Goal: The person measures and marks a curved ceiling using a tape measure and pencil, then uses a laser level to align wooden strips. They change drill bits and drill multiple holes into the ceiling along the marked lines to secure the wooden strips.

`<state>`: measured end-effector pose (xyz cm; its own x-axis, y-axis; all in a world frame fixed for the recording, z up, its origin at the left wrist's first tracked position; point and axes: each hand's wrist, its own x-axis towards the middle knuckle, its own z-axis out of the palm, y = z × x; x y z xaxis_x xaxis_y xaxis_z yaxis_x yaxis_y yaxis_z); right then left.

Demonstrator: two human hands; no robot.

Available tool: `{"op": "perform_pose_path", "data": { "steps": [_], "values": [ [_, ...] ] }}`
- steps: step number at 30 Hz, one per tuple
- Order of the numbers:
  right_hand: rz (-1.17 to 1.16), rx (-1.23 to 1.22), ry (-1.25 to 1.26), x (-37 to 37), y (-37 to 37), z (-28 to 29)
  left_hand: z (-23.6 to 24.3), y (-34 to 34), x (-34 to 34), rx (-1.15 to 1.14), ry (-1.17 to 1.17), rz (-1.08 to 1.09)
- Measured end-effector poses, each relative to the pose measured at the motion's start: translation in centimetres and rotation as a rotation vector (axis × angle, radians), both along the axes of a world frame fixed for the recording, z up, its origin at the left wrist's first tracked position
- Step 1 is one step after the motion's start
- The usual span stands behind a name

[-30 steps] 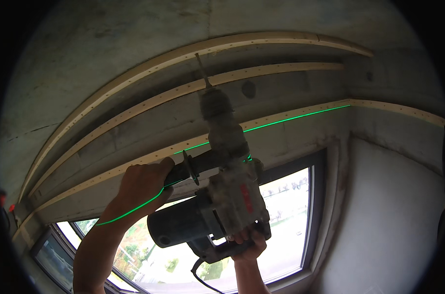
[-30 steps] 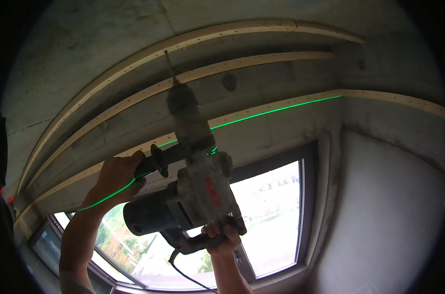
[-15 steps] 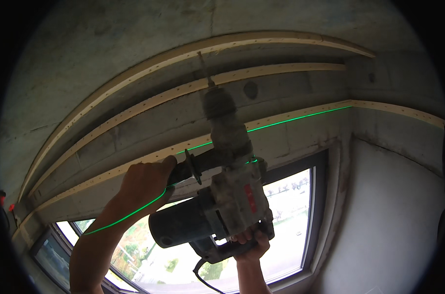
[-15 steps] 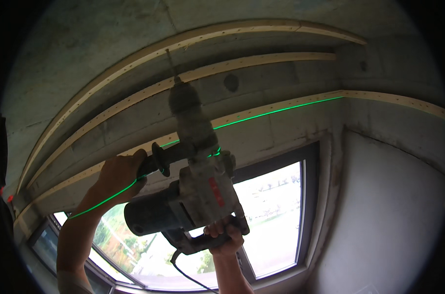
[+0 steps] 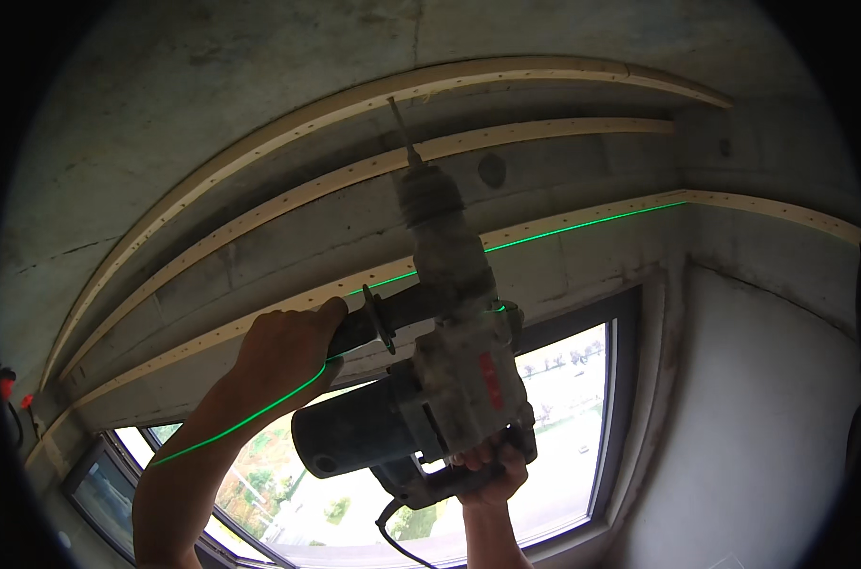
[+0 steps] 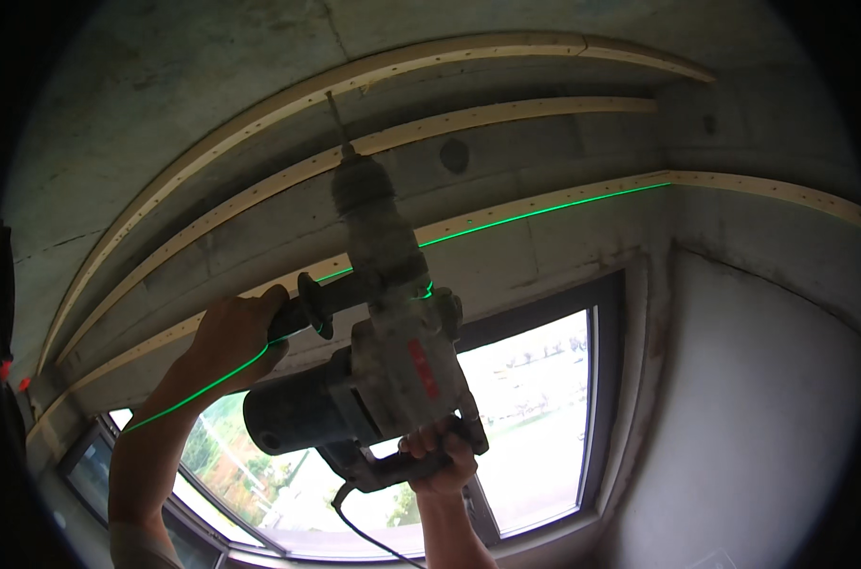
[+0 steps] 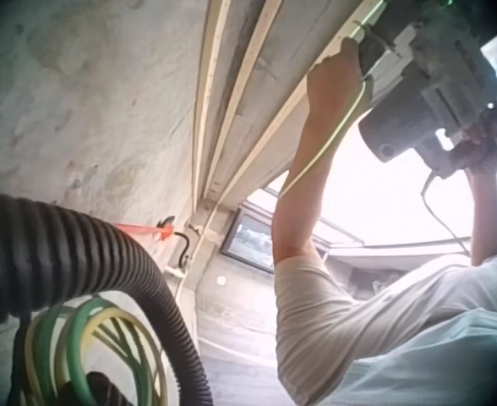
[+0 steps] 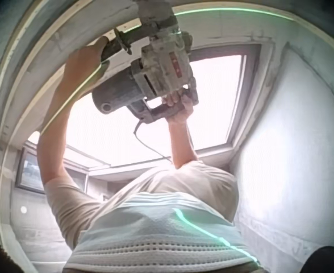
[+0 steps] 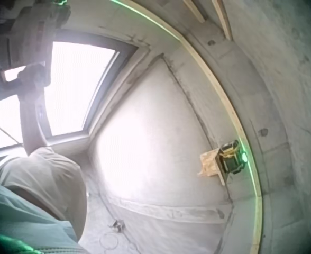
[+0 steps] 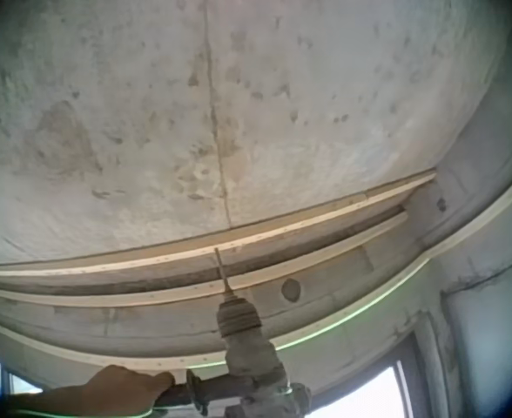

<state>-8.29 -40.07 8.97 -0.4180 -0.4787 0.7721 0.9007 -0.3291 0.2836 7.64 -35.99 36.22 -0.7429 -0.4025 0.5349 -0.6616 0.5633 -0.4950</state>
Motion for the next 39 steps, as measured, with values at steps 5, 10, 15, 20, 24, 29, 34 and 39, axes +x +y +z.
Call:
{"op": "perform_pose_path", "data": {
  "steps": [5,10,15,20,24,29,34,39],
  "values": [
    [-0.079,0.219,-0.022,0.6,1.7,1.8,-0.1,-0.2,0.1,0.024,0.005,0.044],
    [0.051,-0.178,0.027,-0.3,-0.7,-0.4,-0.1,-0.7,-0.1,0.052,0.057,0.004],
    [-0.067,0.048,0.024,0.2,0.8,0.3,-0.2,-1.1,0.0,-0.045,-0.017,0.016],
    [-0.098,0.046,0.065,0.1,0.5,0.4,-0.4,-0.9,-0.1,-0.092,-0.011,-0.053],
    [-0.061,-0.071,0.051,-0.2,-0.1,-0.1,-0.5,-1.7,0.0,-0.112,-0.001,-0.051],
    [-0.019,-0.040,0.007,0.1,-0.4,-0.3,-0.6,-1.5,0.1,-0.116,-0.017,-0.015],
    [-0.045,-0.058,0.000,0.0,-0.8,-0.3,-0.5,-1.4,0.0,-0.105,-0.031,0.009],
    [-0.073,0.030,-0.009,0.1,0.2,-0.2,-0.3,-1.1,-0.5,-0.061,-0.040,0.012]
  ]
}}
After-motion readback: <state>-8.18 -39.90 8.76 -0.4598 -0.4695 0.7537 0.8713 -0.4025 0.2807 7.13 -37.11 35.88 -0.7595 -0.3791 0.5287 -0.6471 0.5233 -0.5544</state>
